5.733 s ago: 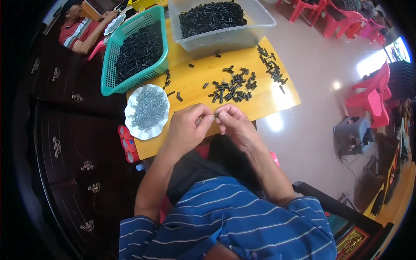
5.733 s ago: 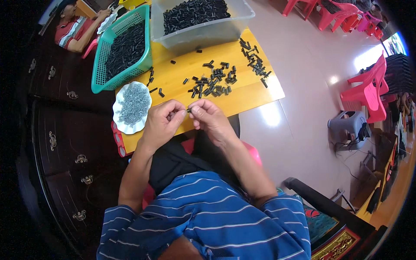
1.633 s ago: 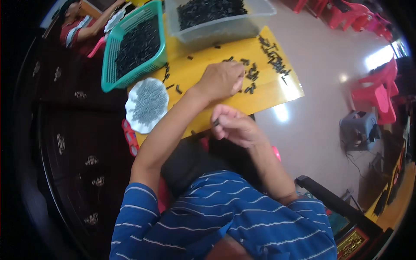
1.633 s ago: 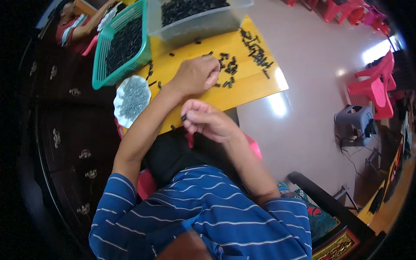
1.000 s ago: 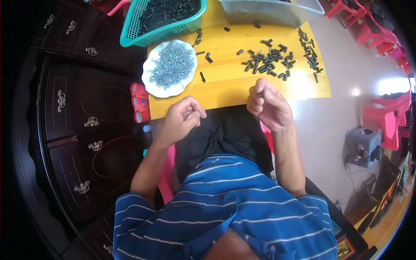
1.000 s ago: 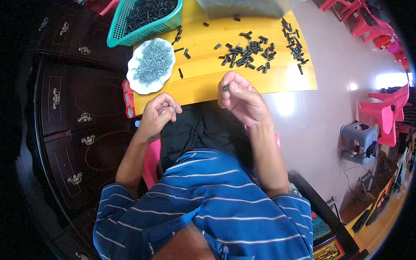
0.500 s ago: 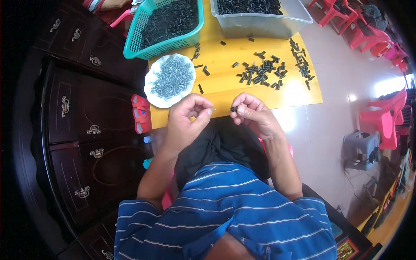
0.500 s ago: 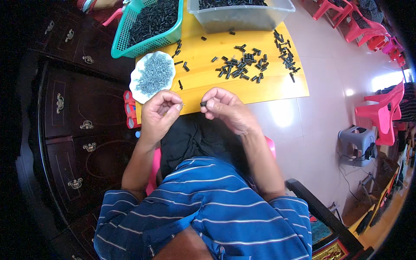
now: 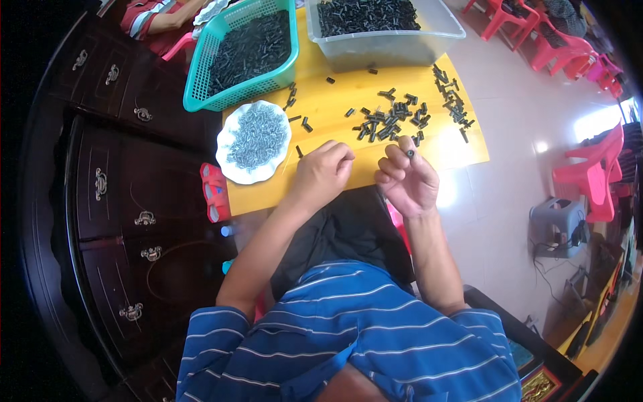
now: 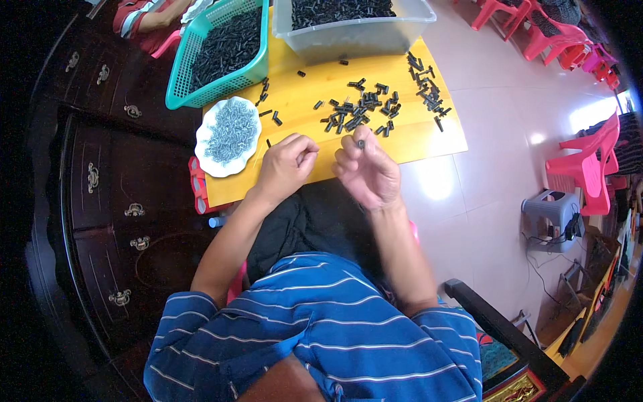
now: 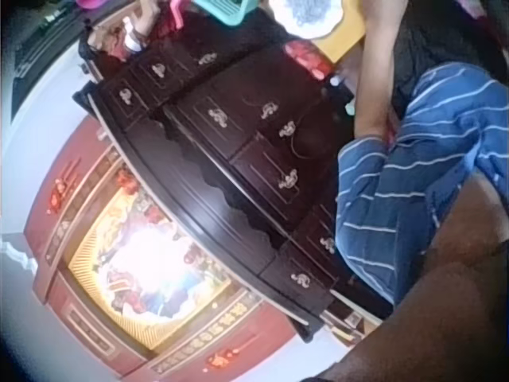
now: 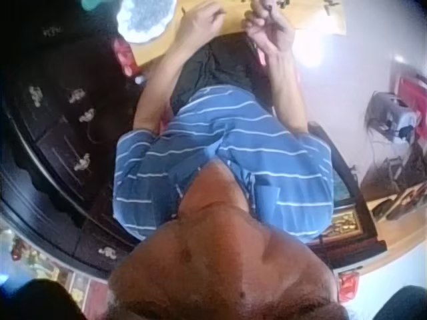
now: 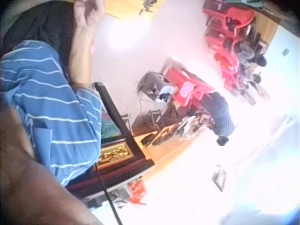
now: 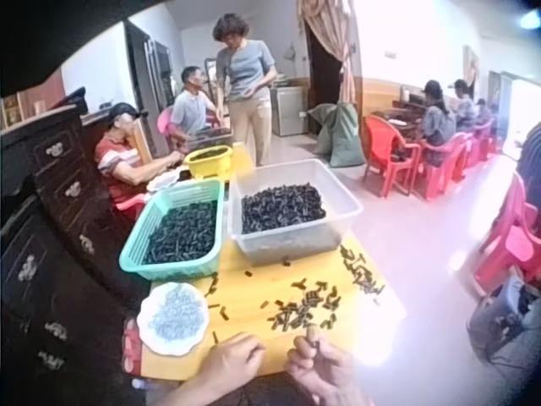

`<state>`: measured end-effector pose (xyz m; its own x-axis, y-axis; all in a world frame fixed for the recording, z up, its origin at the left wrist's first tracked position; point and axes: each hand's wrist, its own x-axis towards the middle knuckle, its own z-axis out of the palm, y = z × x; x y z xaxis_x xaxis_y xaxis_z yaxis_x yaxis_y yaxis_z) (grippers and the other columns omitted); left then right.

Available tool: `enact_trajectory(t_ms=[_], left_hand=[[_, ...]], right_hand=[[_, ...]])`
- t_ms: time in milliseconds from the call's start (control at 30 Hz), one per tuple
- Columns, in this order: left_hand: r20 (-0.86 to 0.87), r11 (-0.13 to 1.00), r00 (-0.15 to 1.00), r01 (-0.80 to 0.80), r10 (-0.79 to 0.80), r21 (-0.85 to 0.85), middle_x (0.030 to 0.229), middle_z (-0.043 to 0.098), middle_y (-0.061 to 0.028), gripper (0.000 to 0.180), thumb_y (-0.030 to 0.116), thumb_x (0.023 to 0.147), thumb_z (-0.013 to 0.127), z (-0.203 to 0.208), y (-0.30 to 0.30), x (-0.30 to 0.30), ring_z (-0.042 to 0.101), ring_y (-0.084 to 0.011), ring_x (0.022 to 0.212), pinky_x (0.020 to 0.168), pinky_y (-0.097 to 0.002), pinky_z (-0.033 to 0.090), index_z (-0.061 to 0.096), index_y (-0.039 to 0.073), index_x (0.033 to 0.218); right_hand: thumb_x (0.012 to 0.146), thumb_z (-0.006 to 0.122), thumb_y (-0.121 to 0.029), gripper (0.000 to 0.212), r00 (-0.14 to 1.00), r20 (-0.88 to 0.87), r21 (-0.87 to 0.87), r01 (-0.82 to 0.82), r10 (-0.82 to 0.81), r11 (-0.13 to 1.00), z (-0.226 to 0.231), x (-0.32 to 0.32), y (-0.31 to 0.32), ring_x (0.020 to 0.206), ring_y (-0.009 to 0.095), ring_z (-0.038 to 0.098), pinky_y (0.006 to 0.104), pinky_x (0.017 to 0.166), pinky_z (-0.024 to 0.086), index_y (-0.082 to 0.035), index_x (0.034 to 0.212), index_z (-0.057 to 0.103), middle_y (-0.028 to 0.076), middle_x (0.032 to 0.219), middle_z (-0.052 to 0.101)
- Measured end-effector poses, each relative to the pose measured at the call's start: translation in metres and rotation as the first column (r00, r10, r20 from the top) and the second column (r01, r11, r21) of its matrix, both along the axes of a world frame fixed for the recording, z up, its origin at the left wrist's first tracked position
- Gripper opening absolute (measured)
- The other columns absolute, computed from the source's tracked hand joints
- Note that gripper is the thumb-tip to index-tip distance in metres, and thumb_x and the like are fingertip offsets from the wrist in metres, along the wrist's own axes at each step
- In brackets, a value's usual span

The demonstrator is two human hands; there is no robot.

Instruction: The person picks up small black plastic components and metal pins from a plate and containers on a table, joins them together by hand, and places the assembled units into a pile or container.

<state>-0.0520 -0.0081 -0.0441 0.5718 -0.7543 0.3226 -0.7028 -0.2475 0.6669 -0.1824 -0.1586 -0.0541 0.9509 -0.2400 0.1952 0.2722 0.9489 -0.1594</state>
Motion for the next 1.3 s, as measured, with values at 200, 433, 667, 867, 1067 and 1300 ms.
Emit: enact_trajectory(t_ms=[200, 433, 667, 867, 1067, 1300], left_hand=[[0.139, 1.0, 0.99, -0.004, 0.005, -0.009, 0.089, 0.07, -0.0128, 0.009, 0.004, 0.086, 0.068, -0.003, -0.035, 0.01, 0.07, -0.034, 0.081, 0.07, -0.041, 0.056, 0.067, 0.005, 0.095], [0.139, 0.998, 0.989, -0.036, 0.043, -0.053, 0.093, 0.071, -0.0121, 0.017, 0.005, 0.086, 0.07, -0.008, -0.036, 0.005, 0.071, -0.0297, 0.078, 0.068, -0.0393, 0.056, 0.07, 0.006, 0.103], [0.211, 0.997, 0.975, 0.061, -0.067, 0.036, 0.093, 0.068, -0.0091, 0.034, 0.015, 0.087, 0.073, -0.012, -0.054, -0.018, 0.07, -0.0297, 0.076, 0.066, -0.0418, 0.057, 0.068, 0.012, 0.121], [0.253, 0.971, 0.961, 0.053, -0.114, 0.234, 0.097, 0.063, -0.0069, 0.042, 0.024, 0.092, 0.069, -0.018, -0.07, -0.02, 0.069, -0.0279, 0.084, 0.069, -0.0437, 0.057, 0.062, 0.012, 0.132], [0.3, 0.989, 0.946, 0.09, -0.122, 0.118, 0.095, 0.062, -0.0077, 0.037, 0.019, 0.089, 0.074, -0.025, -0.062, -0.021, 0.068, -0.0307, 0.077, 0.065, -0.0439, 0.057, 0.066, 0.013, 0.124], [0.215, 0.994, 0.973, 0.064, -0.082, 0.089, 0.09, 0.062, -0.0088, 0.034, 0.016, 0.087, 0.074, -0.011, -0.056, -0.027, 0.068, -0.0316, 0.079, 0.065, -0.0426, 0.056, 0.067, 0.013, 0.12]], right_hand=[[0.094, 0.072, -0.025, 0.022, 0.991, 0.044, -0.294, -0.108, 0.126, 0.95, 0.004, -0.004, 0.005, 0.07, 0.014, 0.054, 0.032, 0.07, 0.045, -0.008, 0.101, 0.06, 0.004, 0.082, 0.058], [0.091, 0.077, -0.022, 0.026, 0.919, -0.101, -0.506, -0.378, 0.382, 0.775, 0.009, -0.011, 0.016, 0.082, 0.013, 0.067, 0.0259, 0.077, 0.054, -0.002, 0.102, 0.065, 0.006, 0.091, 0.068], [0.092, 0.077, -0.023, 0.028, 0.854, -0.104, -0.569, -0.471, 0.509, 0.674, 0.009, -0.013, 0.011, 0.087, 0.011, 0.069, 0.026, 0.082, 0.055, -0.001, 0.106, 0.066, 0.004, 0.096, 0.068], [0.093, 0.077, -0.023, 0.028, 0.864, -0.1, -0.562, -0.458, 0.493, 0.689, 0.01, -0.013, 0.012, 0.088, 0.011, 0.069, 0.0258, 0.082, 0.055, -0.001, 0.106, 0.066, 0.004, 0.097, 0.069], [0.093, 0.076, -0.024, 0.029, 0.876, -0.088, -0.554, -0.439, 0.474, 0.708, 0.009, -0.012, 0.012, 0.087, 0.012, 0.069, 0.0256, 0.081, 0.055, 0.0, 0.106, 0.066, 0.005, 0.097, 0.069], [0.092, 0.077, -0.025, 0.031, 0.872, -0.116, -0.571, -0.451, 0.476, 0.686, 0.011, -0.013, 0.012, 0.087, 0.012, 0.069, 0.0252, 0.081, 0.055, 0.0, 0.106, 0.066, 0.005, 0.096, 0.069]])
